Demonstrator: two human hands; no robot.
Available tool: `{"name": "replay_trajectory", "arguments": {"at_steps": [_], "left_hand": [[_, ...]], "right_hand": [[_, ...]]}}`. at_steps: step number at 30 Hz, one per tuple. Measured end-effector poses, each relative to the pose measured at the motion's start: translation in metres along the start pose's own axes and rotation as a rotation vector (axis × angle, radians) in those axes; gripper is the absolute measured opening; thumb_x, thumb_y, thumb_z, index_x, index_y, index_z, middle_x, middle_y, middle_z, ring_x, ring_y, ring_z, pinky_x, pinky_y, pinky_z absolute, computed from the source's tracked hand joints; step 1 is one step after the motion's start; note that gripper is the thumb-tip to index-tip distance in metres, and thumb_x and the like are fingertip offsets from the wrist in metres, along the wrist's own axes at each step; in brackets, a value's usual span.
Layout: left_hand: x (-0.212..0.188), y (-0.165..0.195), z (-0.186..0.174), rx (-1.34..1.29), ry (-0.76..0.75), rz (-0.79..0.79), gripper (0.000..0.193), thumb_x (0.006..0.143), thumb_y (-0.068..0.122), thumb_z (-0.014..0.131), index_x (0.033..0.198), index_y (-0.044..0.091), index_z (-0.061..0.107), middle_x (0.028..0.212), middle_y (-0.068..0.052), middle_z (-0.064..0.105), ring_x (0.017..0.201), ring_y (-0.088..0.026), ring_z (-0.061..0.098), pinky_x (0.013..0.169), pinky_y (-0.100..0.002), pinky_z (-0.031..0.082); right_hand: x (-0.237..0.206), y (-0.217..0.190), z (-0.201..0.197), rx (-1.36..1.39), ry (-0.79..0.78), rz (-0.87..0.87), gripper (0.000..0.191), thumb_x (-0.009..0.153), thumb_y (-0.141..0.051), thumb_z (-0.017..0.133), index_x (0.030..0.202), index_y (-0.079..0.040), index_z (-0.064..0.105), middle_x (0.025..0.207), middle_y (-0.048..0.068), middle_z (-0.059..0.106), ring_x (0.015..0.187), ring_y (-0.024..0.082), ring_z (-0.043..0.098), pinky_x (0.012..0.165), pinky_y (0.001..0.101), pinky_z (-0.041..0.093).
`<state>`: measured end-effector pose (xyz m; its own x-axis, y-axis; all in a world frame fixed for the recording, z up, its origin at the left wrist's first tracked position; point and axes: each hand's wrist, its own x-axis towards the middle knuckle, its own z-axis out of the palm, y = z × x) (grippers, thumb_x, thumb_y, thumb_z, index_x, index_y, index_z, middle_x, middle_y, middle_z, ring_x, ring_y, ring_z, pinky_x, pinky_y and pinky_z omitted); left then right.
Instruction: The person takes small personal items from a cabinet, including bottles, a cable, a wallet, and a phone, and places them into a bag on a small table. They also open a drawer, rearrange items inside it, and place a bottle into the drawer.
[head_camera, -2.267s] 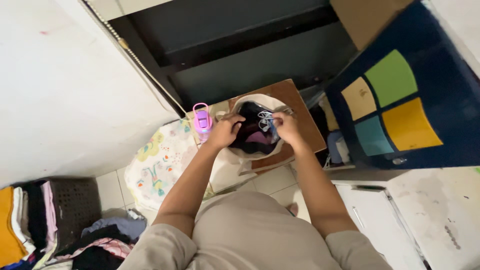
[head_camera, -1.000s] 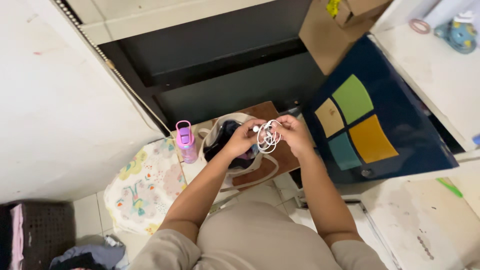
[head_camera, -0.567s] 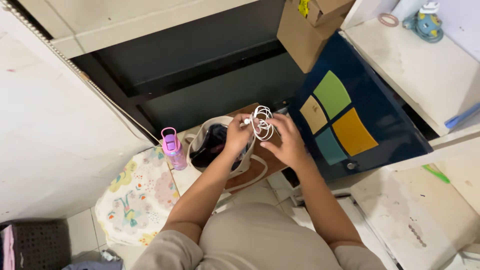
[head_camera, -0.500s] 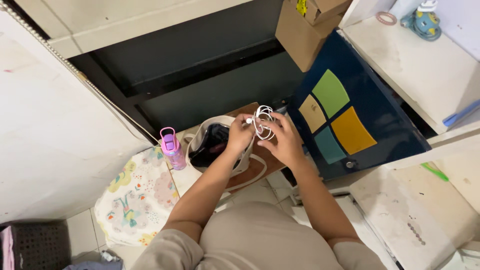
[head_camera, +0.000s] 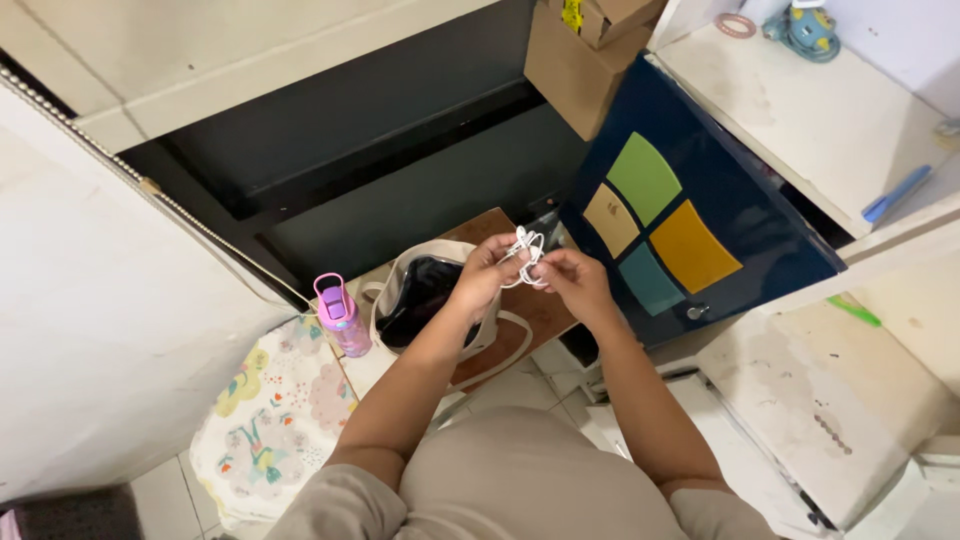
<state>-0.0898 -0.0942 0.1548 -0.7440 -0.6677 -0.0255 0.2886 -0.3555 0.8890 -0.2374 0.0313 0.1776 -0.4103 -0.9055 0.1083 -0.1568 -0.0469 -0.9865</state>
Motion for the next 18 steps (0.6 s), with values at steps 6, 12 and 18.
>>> {"name": "replay_trajectory", "arguments": {"at_steps": [6, 12, 18], "left_hand": [[0.002, -0.004, -0.015, 0.213, -0.025, 0.099, 0.029, 0.094, 0.011, 0.074, 0.120, 0.002, 0.064, 0.106, -0.003, 0.072, 0.091, -0.010, 0.065, 0.075, -0.025, 0.052], [-0.004, -0.004, -0.014, 0.182, -0.180, 0.094, 0.030, 0.100, 0.008, 0.067, 0.129, 0.003, 0.062, 0.119, -0.005, 0.069, 0.110, -0.012, 0.063, 0.096, -0.027, 0.050], [-0.009, -0.006, -0.006, -0.156, -0.178, -0.131, 0.036, 0.101, 0.014, 0.061, 0.136, 0.004, 0.056, 0.121, -0.006, 0.066, 0.110, -0.017, 0.065, 0.094, -0.032, 0.055]], "right_hand": [[-0.014, -0.026, 0.010, -0.221, 0.130, -0.189, 0.033, 0.089, -0.009, 0.075, 0.117, -0.002, 0.059, 0.114, 0.005, 0.064, 0.090, 0.012, 0.067, 0.071, 0.0266, 0.057], [-0.009, -0.020, 0.012, 0.090, 0.115, 0.026, 0.024, 0.096, -0.011, 0.071, 0.117, -0.004, 0.063, 0.104, 0.005, 0.071, 0.088, 0.012, 0.069, 0.072, 0.0278, 0.057], [-0.032, -0.020, 0.020, -0.059, 0.156, -0.042, 0.029, 0.094, -0.010, 0.072, 0.121, -0.005, 0.061, 0.108, 0.005, 0.070, 0.094, 0.013, 0.067, 0.076, 0.0263, 0.055]]}}
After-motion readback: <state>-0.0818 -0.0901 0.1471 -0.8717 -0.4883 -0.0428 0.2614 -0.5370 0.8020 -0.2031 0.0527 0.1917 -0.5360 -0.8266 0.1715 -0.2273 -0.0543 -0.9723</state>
